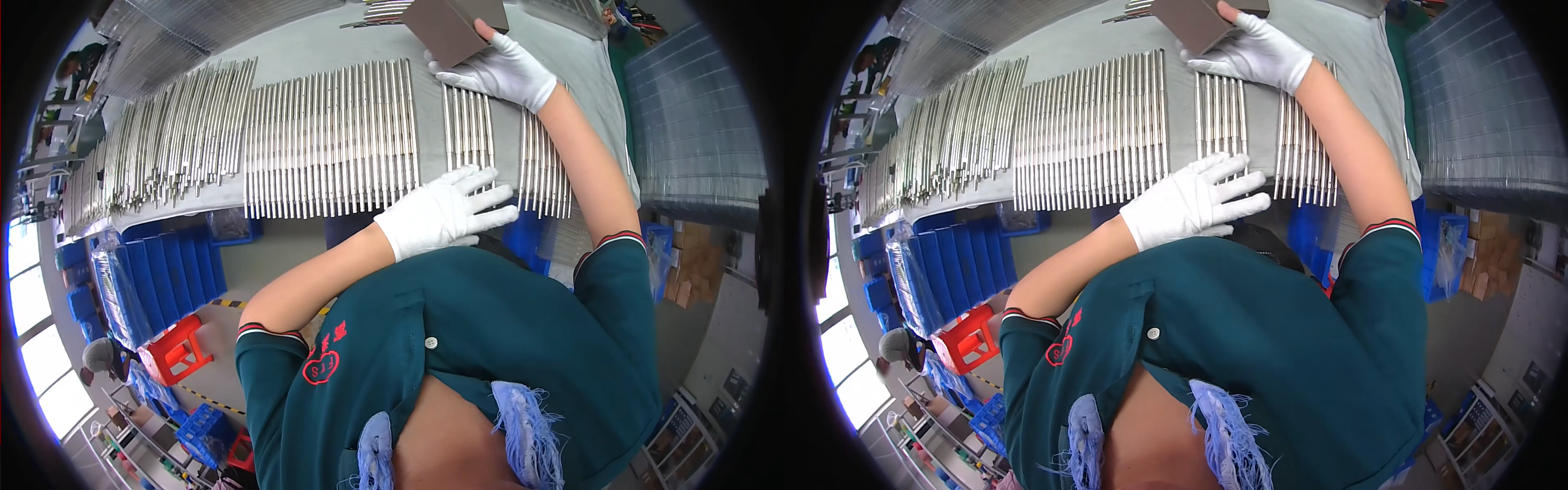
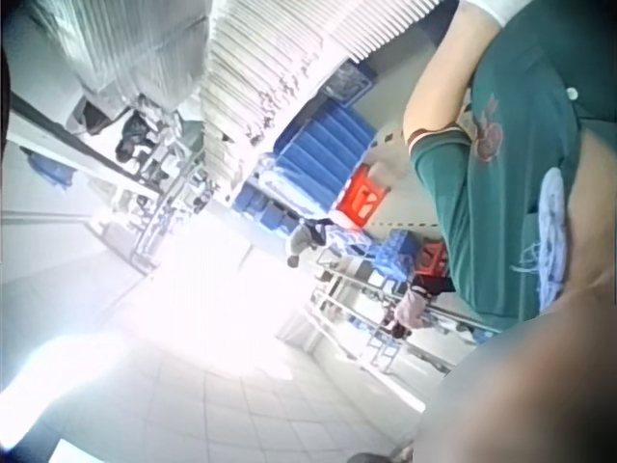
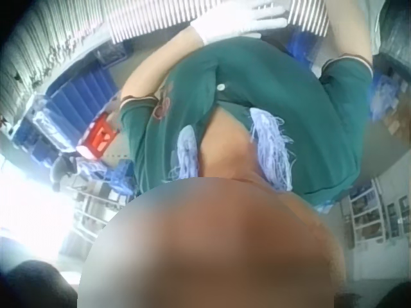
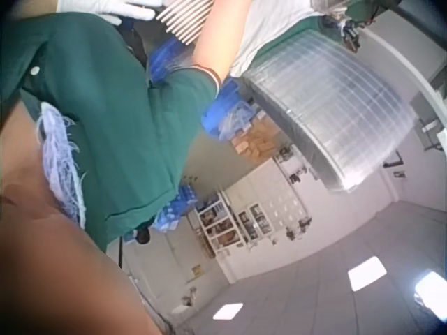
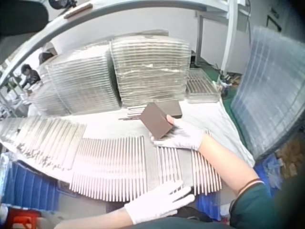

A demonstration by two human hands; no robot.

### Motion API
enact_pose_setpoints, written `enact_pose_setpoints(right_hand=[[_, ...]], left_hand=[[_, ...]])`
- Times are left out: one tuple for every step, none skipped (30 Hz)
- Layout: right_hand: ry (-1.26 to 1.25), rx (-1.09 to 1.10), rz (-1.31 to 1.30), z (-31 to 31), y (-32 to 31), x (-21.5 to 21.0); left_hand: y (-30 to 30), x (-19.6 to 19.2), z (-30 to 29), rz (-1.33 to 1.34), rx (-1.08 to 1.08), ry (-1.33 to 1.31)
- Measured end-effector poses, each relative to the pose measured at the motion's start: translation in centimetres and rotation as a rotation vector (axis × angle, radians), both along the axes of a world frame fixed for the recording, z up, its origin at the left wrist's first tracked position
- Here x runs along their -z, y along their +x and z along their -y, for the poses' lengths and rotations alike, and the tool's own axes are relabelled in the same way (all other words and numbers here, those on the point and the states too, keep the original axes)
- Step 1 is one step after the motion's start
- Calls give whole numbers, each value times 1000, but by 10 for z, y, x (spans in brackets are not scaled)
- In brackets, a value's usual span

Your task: Aligning and arranging rows of thin metal rods on a workbench using an alignment block.

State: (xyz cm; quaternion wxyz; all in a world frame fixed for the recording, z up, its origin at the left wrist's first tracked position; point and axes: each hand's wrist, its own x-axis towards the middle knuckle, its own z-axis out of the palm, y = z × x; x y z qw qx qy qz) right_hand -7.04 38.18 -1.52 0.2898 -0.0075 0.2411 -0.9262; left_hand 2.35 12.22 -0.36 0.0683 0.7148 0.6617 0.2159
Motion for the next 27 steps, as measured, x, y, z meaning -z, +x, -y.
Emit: enact_pose_setpoints(right_hand=[[5, 59, -3, -9, 3, 0], [11, 122, -5, -14, 7, -3], [13, 121, -6, -17, 8, -7], [34, 172, -46, -19, 8, -11], [55, 226, -86, -20, 9, -16], [55, 225, -85, -16, 7, -19], [-72, 202, -22, -8, 1, -21], [-202, 171, 40, 4, -7, -23], [-113, 229, 74, 20, -10, -34], [-288, 291, 208, 40, -17, -35], [-283, 274, 224, 55, -25, -36], [-277, 265, 240, 65, -32, -36], [-394, 187, 218, 72, -47, -15], [-499, 67, 247, 84, -57, -2], [-382, 2, 161, 93, -60, 0], [-266, -60, 74, 101, -62, 2], [-245, -50, 37, 113, -62, -2], [-280, -102, -35, 121, -69, 8], [-211, -54, -47, 120, -68, 18], [-144, -16, -56, 127, -66, 19], [-182, -5, -30, 125, -61, 16], [-181, -8, -29, 121, -60, 15], [-194, -29, -7, 116, -58, 14], [-205, -48, 15, 111, -56, 13], [-180, -29, 41, 103, -51, 12], [-175, -26, 42, 96, -46, 11], [-176, -9, 45, 89, -43, 11]], left_hand=[[2, 3, -4, 13, 6, 38], [3, 0, -7, 27, 14, 77], [2, -3, -7, 26, 14, 79], [2, -6, -4, 6, -15, 66], [1, -13, -3, -14, -40, 53], [-1, -18, 0, -13, -41, 54], [-5, -22, 6, -16, -104, 36], [-8, -24, 14, -23, -173, 16], [-10, -22, 22, -40, -248, 7], [-11, -19, 30, -58, -309, -19], [-12, -18, 36, -74, -361, -37], [-13, -19, 40, -88, -406, -53], [-14, -21, 43, -119, -442, -83], [-15, -22, 48, -119, -451, -85], [-15, -23, 53, -122, -483, -112], [-15, -23, 57, -125, -514, -138], [-16, -22, 63, -145, -533, -150], [-15, -20, 66, -145, -532, -148], [-15, -19, 67, -154, -527, -161], [-15, -18, 71, -162, -532, -178], [-15, -18, 71, -156, -520, -171], [-15, -17, 69, -156, -523, -171], [-15, -17, 66, -138, -488, -169], [-15, -18, 62, -120, -452, -166], [-14, -20, 58, -100, -413, -172], [-14, -19, 53, -98, -411, -168], [-13, -18, 47, -92, -362, -147]])
